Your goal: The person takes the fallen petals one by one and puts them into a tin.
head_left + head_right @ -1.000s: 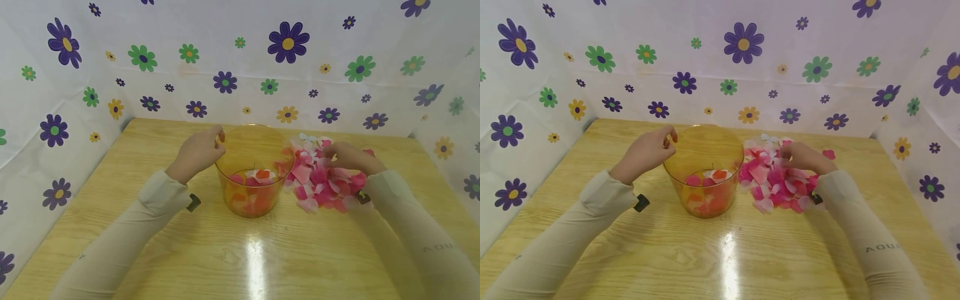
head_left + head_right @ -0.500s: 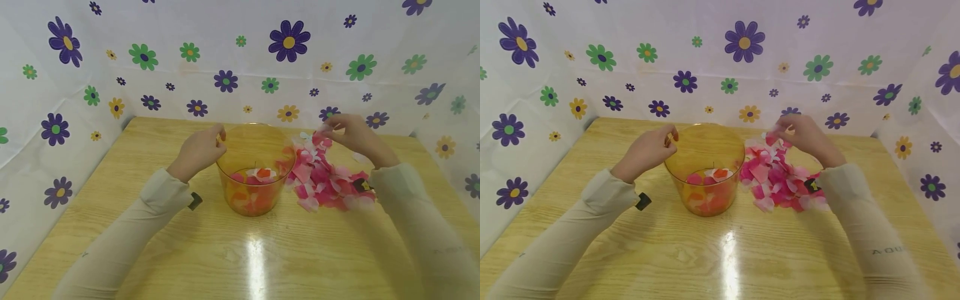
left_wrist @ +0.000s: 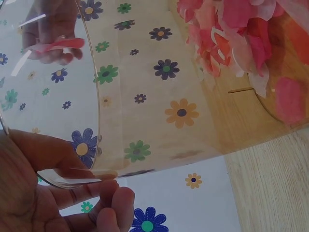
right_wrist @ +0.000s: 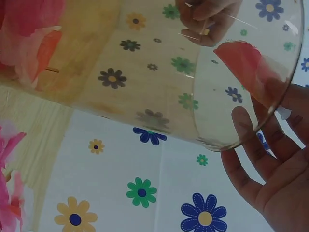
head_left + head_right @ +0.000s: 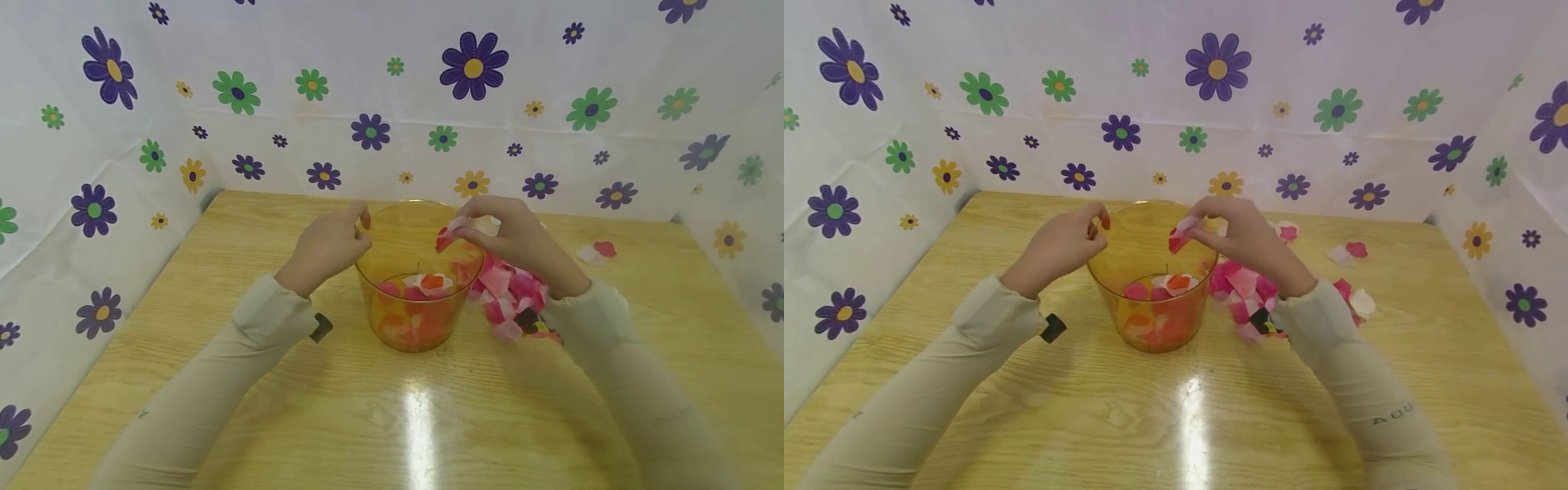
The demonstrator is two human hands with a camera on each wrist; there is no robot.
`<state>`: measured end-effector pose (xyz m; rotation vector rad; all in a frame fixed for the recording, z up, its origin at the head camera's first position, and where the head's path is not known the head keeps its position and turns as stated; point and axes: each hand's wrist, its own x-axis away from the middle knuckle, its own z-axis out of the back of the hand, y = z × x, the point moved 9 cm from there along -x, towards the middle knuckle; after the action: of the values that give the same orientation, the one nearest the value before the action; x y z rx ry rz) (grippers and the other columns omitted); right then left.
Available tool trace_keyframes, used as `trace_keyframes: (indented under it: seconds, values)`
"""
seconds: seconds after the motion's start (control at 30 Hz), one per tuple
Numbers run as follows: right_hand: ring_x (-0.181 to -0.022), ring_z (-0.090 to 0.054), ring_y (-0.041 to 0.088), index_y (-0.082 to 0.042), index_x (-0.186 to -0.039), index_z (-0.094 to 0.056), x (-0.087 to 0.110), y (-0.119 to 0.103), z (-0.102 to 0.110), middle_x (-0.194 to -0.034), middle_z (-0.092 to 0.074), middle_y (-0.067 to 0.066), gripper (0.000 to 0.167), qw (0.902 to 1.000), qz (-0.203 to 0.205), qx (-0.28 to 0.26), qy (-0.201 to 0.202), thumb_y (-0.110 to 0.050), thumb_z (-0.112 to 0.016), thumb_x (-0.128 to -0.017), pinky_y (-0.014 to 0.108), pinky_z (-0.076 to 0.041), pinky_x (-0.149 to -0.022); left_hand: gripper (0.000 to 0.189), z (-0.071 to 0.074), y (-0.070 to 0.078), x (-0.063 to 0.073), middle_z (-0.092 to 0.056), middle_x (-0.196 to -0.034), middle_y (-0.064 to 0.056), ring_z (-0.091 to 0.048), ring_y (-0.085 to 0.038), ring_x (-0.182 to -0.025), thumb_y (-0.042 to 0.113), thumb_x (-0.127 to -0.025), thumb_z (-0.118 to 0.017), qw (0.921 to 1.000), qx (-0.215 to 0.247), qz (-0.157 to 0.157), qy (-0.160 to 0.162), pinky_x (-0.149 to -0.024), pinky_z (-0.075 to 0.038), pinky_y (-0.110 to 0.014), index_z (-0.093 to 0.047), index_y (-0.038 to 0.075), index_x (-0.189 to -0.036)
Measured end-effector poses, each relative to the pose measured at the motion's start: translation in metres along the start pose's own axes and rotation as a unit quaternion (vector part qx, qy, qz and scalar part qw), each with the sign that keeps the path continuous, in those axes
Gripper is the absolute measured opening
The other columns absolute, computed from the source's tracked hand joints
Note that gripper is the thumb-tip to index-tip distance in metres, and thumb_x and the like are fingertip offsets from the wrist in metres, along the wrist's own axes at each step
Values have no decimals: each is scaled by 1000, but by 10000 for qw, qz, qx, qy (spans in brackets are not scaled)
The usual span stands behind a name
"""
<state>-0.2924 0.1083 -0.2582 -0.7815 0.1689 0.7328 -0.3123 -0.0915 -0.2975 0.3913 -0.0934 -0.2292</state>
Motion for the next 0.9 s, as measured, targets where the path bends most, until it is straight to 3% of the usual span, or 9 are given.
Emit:
trace_keyframes:
  seconds: [0.17, 0.53, 0.73, 0.9]
  values:
    - [-99, -62, 22, -4, -96, -65, -1, 1, -13, -96, -69, 8, 14, 9996, 122, 91, -224, -6, -68, -82, 42, -48, -94, 29, 0, 1, 0, -57, -78, -5, -46, -17, -60, 17, -86, -46, 10000, 12, 16, -34, -52, -33, -26, -51, 10, -114]
    - [-101, -62, 25, -4, -93, -65, 3, 2, -12, -96, -69, 8, 12, 9987, 51, 304, -404, -4, -68, -82, 44, -47, -96, 29, -1, 1, 0, -56, -75, -5, -45, -17, -59, 16, -86, -45, 10000, -1, 0, -20, -52, -33, -26, -51, 10, -113]
    - [-104, -60, 22, -8, -97, -65, 21, 8, 2, -99, -68, 4, 15, 9975, -264, 546, -376, -7, -69, -82, 44, -48, -94, 28, -2, 0, -1, -56, -75, -5, -45, -17, -59, 17, -86, -45, 10000, 56, 15, -16, -52, -33, -26, -51, 10, -113]
    - [-106, -59, 23, -8, -99, -65, 40, 21, 25, -101, -68, 4, 17, 9951, -573, 805, -77, -7, -69, -82, 46, -47, -93, 28, -1, 0, 0, -56, -75, -4, -45, -17, -59, 17, -86, -45, 10000, 46, 10, -4, -52, -33, -26, -50, 10, -113]
